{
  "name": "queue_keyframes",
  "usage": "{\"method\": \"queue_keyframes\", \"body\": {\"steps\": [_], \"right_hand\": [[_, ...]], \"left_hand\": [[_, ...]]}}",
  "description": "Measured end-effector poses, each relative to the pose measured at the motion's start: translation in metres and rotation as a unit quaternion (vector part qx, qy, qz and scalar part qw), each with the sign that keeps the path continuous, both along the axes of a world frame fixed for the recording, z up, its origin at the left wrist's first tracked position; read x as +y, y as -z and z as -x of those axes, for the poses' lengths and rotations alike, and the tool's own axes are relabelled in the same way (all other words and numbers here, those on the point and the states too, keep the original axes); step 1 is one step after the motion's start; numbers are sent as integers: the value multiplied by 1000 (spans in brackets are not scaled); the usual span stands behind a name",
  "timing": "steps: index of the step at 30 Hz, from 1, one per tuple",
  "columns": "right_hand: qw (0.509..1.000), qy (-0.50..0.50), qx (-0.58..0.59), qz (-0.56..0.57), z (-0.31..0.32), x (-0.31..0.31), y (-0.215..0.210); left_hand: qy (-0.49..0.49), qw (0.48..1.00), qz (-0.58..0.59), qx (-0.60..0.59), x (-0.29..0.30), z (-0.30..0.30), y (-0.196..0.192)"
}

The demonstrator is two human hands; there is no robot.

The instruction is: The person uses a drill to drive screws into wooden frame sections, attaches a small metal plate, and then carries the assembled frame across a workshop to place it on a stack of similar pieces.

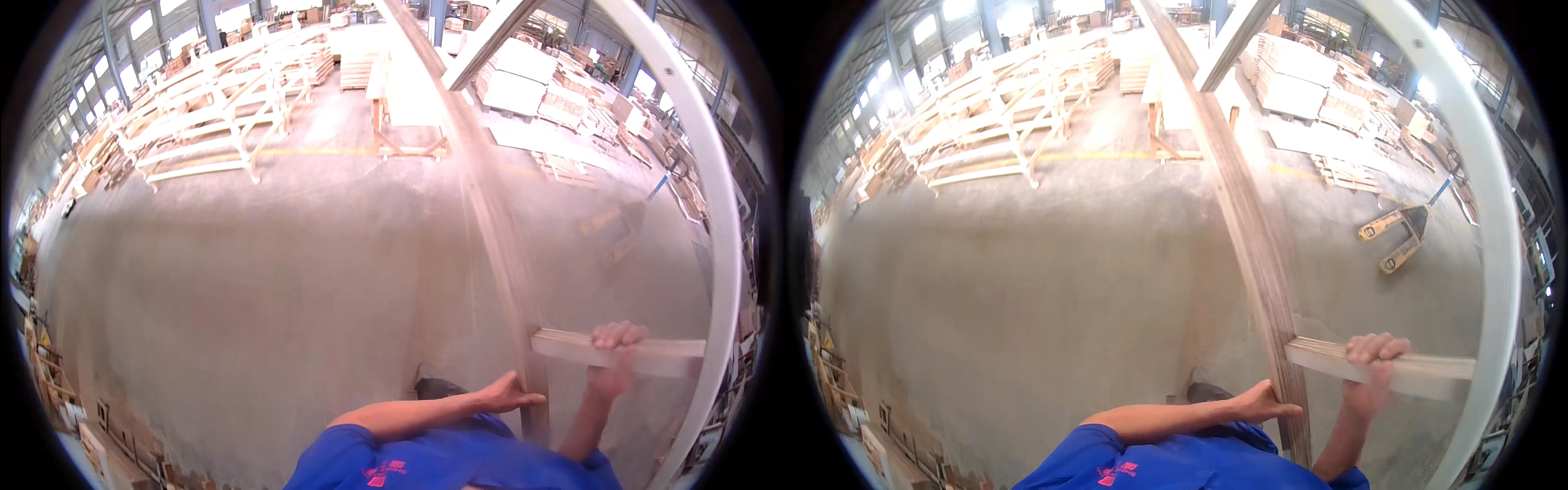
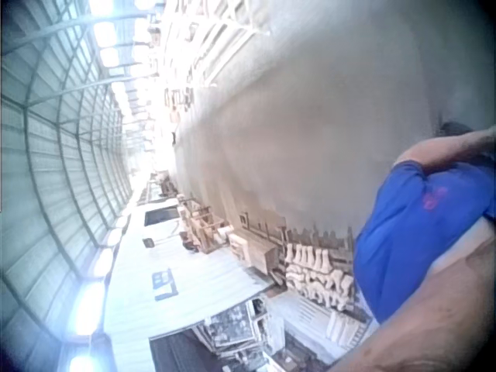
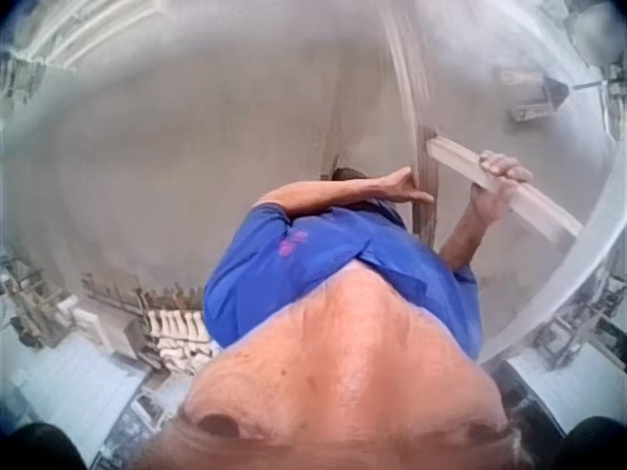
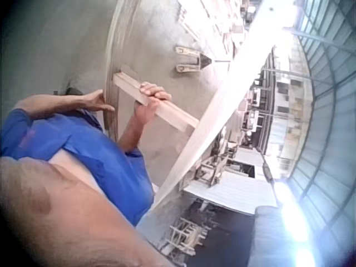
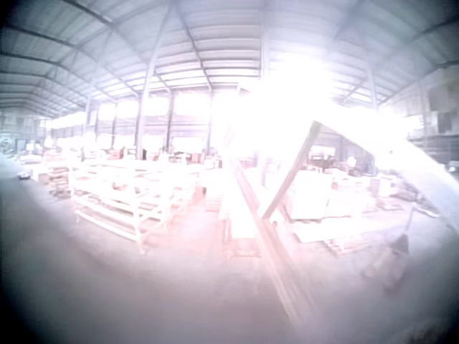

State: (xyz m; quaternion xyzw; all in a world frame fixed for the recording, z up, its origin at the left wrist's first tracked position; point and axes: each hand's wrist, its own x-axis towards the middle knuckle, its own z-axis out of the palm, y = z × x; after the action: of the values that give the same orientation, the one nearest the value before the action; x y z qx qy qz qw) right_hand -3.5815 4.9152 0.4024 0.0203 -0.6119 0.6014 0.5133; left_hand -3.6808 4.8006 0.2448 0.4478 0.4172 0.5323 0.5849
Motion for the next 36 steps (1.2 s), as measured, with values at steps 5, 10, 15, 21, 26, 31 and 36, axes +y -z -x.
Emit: {"method": "queue_keyframes", "body": {"steps": [5, 10, 15, 21, 26, 31, 36], "right_hand": [[994, -12, 33, 106, 110, 73, -3], [973, 28, 37, 227, 228, 113, -4], [954, 77, 22, 289, 351, 135, -3], [934, 122, -4, 335, 502, 149, 3], [919, 153, -31, 361, 616, 170, 3], [940, 143, -50, 307, 716, 220, 7], [927, 171, -87, 322, 834, 269, 2]], "left_hand": [[7, 999, -23, -22, 44, 105, -8], [-6, 995, -2, -95, 84, 239, 6], [-97, 979, -105, -142, 109, 400, -30], [-57, 991, -85, -81, 115, 555, -26], [-62, 994, -40, -78, 122, 660, -24], [-49, 987, -71, -134, 165, 766, -25], [-24, 991, -24, -133, 203, 889, -49]]}}
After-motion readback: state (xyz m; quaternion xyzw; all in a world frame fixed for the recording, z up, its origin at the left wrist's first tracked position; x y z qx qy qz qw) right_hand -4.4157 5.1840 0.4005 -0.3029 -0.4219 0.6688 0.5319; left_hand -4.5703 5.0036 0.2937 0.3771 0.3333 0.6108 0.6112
